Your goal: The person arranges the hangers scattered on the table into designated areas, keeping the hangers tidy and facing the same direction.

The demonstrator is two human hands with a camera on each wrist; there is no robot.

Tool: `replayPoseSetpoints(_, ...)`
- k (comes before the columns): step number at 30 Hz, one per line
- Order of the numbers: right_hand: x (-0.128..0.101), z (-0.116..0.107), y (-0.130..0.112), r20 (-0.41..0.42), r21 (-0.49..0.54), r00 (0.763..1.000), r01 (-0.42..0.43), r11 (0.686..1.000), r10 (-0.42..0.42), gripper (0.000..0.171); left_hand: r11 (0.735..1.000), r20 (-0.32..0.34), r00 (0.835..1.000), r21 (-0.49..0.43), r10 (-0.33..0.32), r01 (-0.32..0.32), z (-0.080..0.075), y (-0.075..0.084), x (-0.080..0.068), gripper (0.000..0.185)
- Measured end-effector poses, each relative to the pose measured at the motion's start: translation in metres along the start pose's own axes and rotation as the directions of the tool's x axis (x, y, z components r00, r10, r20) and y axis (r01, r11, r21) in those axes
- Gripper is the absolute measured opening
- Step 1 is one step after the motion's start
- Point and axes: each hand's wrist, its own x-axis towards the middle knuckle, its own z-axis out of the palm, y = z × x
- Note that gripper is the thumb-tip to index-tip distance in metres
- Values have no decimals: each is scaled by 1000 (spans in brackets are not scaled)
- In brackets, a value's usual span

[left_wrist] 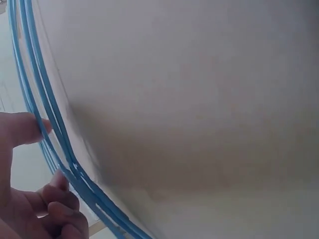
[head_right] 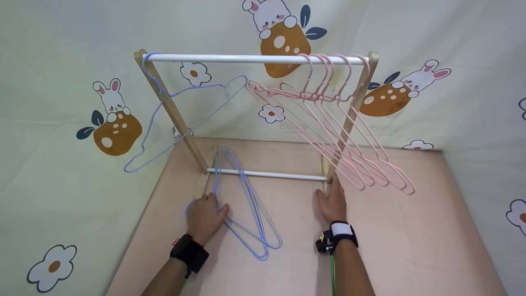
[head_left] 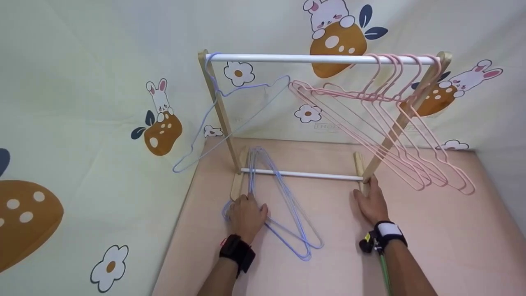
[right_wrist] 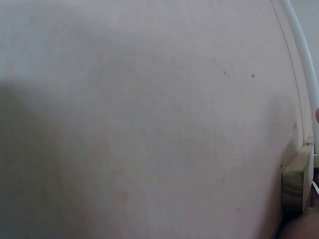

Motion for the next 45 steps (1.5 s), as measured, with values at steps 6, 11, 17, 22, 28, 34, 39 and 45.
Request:
replayPoseSetpoints(6, 0, -1, 0, -2, 8, 1000, 2, 1000, -2, 74, 998, -23, 999, 60, 23, -21, -2, 0, 3, 32)
replayPoseSetpoints(11, 0, -2, -1, 14, 2, 1000, -15, 1000, 15, 83, 996, -102, 993, 78, 56, -48, -1, -5, 5, 30)
replayPoseSetpoints(17, 1, -3, -2, 18, -8, 1000, -25, 1000, 26, 87, 998, -96, 995, 60, 33, -28, -3, -11, 6, 26)
replayPoseSetpoints(22, 0, -2, -3, 10, -6, 1000, -27, 1000, 27, 88, 989, -115, 991, 135, 70, -54, -8, -15, 10, 25)
replayPoseSetpoints(28, -2, -1, -4, 4, -21, 1000, -25, 999, 25, 86, 961, -165, 974, 255, 157, -112, -10, -18, 14, 18)
replayPoseSetpoints(34, -2, -1, -3, 16, -27, 999, -42, 999, 43, 88, 980, -175, 973, 152, 151, -125, -8, -18, 14, 16)
replayPoseSetpoints(39, -2, -1, -3, 18, -29, 999, -44, 999, 44, 88, 988, -210, 965, 42, 154, -149, -10, -15, 14, 16)
replayPoseSetpoints(45, -2, -1, -3, 14, -26, 1000, -26, 999, 26, 87, 960, -310, 938, -174, 157, -218, -20, -13, 18, 19)
